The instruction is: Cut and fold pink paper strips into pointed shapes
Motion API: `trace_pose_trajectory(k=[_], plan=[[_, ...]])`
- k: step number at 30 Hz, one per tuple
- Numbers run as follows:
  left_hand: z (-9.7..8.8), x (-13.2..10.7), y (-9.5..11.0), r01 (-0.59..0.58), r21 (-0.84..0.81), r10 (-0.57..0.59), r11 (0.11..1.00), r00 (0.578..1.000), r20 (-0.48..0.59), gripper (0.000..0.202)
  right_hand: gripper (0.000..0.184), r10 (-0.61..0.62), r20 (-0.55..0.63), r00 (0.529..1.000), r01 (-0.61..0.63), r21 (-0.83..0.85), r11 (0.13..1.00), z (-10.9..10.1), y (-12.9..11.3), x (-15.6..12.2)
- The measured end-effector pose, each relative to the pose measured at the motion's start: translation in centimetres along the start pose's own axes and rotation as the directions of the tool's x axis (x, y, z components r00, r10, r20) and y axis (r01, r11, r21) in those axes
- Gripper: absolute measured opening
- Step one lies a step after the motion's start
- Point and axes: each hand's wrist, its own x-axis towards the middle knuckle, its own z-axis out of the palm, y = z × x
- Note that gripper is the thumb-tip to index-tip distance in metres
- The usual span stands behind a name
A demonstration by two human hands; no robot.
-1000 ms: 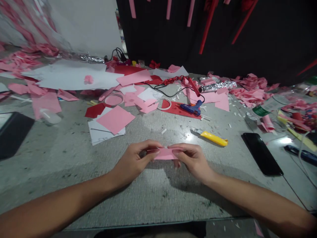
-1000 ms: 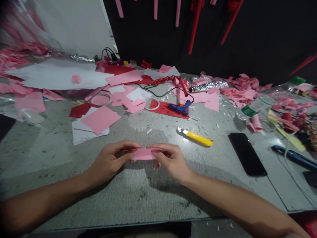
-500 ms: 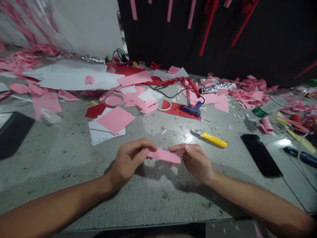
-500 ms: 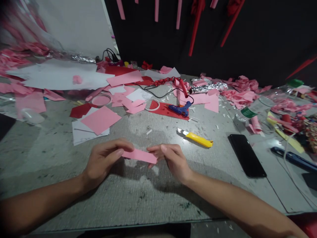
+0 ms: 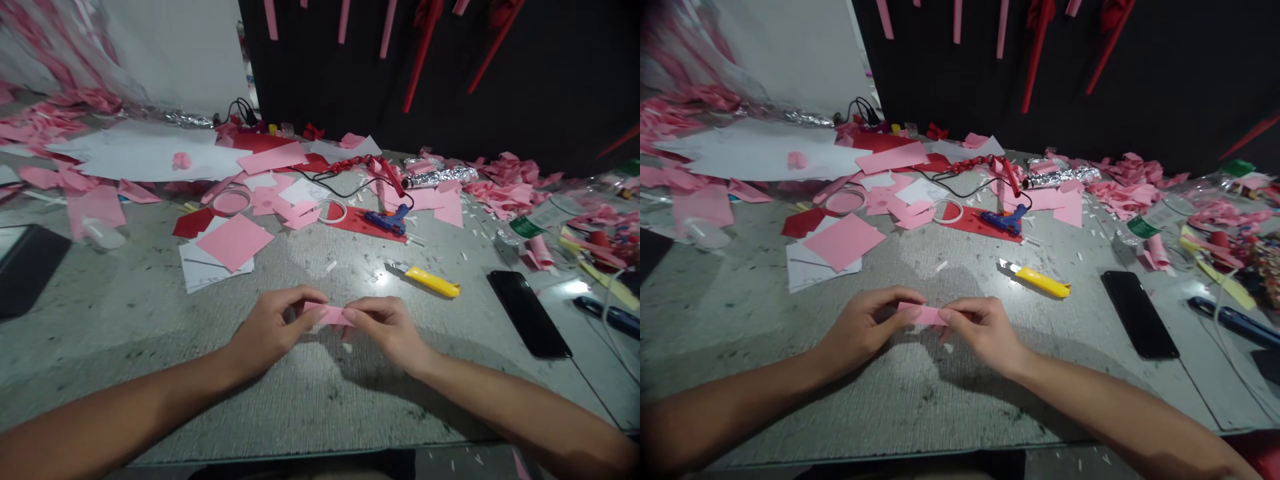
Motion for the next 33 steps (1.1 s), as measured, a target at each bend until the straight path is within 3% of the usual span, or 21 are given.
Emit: trace_pose_trajectory(k=[2, 9, 17, 27, 33], plan=[[0.0, 0.1, -0.1, 0.02, 0.001, -0.02, 1.0, 1.0, 0.021, 0.027, 0.032, -0.002, 0.0, 1.0, 0.002, -0.005, 1.0, 0.0, 0.0, 0.0], [0.2, -0.2, 0.5, -0.092, 0.04, 0.088, 0.995, 0.991, 0.096, 0.024, 0.03, -0.062, 0.087, 0.994, 0.072, -0.124, 0.99, 0.2, -0.1, -0.1], [0.0, -0.1, 0.6, -0.012, 0.051, 0.013, 0.999, 1.0, -0.021, 0.027, 0.039, -0.026, 0.015, 1.0, 0.028, -0.121, 0.992, 0.3, 0.3, -0.3], [-0.3, 0.0, 0.8, 0.134, -0.134, -0.144, 0.982, 0.987, -0.074, 0.033, 0.044, -0.003, 0.016, 1.0, 0.002, 0.042, 0.999, 0.2, 0.4, 0.1], [-0.5, -0.5, 0.4, 0.116, -0.356, -0.108, 0.927, 0.993, 0.041, 0.029, 0.042, -0.001, -0.03, 1.0, 0.005, 0.155, 0.988, -0.4, 1.0, 0.7]])
